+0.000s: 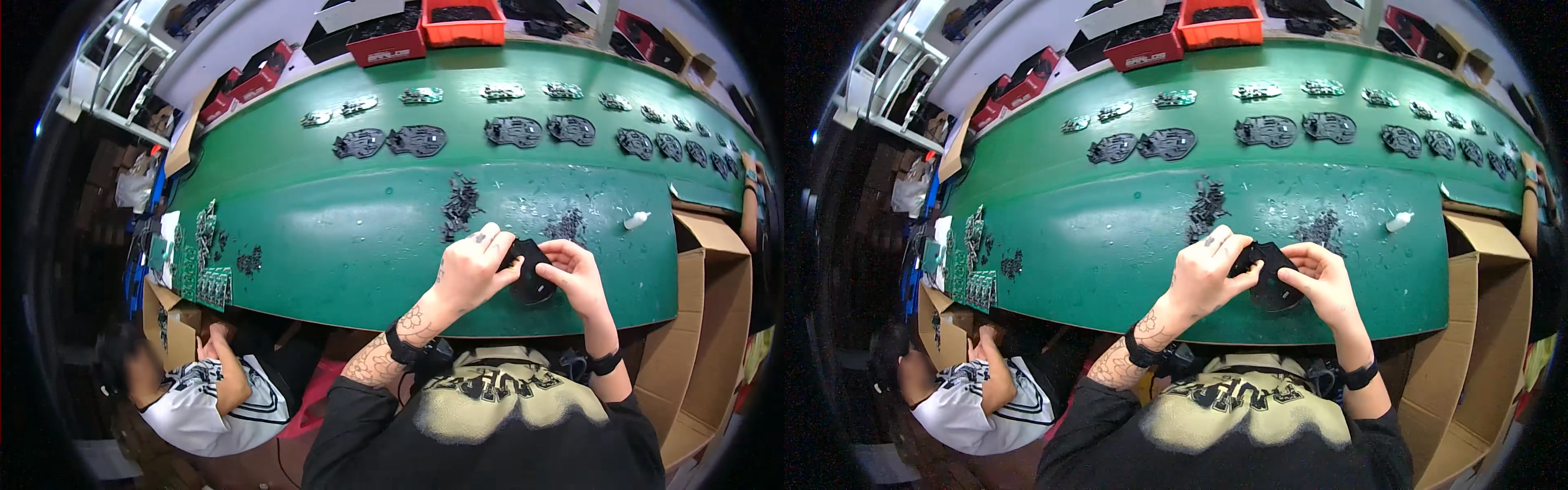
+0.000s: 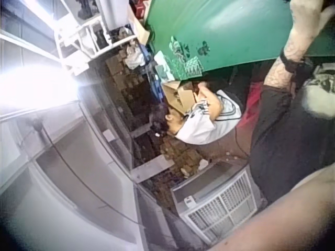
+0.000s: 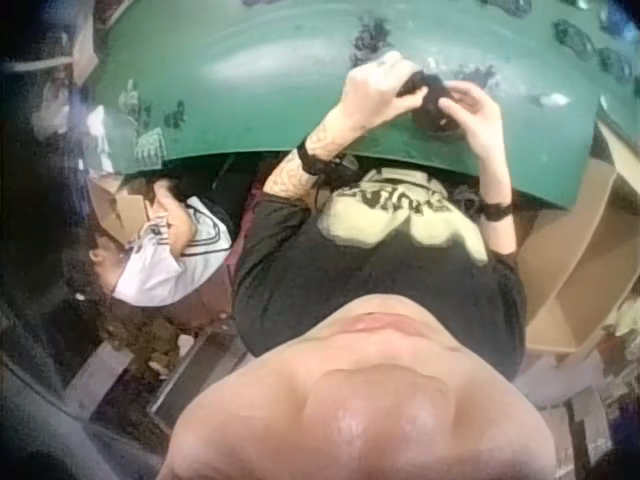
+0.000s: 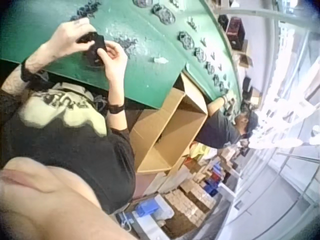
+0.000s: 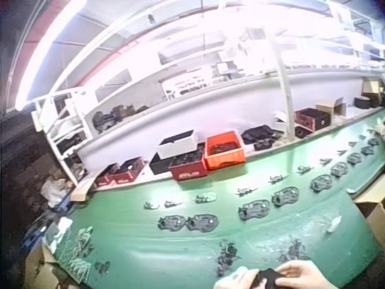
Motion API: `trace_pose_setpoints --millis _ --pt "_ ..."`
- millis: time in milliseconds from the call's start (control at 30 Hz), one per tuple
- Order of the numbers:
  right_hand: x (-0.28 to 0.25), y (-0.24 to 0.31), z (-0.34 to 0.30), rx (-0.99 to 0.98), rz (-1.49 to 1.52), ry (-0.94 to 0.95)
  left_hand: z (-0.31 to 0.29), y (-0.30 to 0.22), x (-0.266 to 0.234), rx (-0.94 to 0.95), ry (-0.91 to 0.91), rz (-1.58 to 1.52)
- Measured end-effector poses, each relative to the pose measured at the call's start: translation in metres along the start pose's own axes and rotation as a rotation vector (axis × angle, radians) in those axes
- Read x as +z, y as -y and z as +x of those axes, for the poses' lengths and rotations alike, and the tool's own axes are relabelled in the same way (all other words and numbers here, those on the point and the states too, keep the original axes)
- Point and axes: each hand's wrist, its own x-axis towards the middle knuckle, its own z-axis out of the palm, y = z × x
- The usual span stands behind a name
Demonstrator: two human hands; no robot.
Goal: The person assembles electronic components on a green workbench. They apply glue to small black parts and attach them to larger black plastic housings, then place the assembled units into a cardboard box. The person also organizes piles of small parts on the table.
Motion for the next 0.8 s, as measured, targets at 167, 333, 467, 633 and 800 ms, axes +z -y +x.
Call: trace_pose_setpoints --millis 167,333,467,633,800 --pt "0.015 0.016 0.030 0.128 -0.040 0.216 0.000 0.023 -0.028 -0.109 0.057 -0.103" --pt "0.037 0.024 0.043 0.140 -0.041 0.251 -0.001 0.046 -0.046 -0.224 0.091 -0.215" --pt "0.033 0.033 0.032 -0.040 -0.037 0.017 0.003 0.106 -0.079 -0.367 -0.092 -0.202" --pt "-0.026 0.020 -0.009 -0.104 -0.176 -0.300 -0.006 0.280 -0.149 -0.641 -0.355 0.153" --pt "-0.069 -0.006 -0.056 -0.114 -0.203 -0.555 -0.033 0.387 -0.182 -0.846 -0.413 0.473"
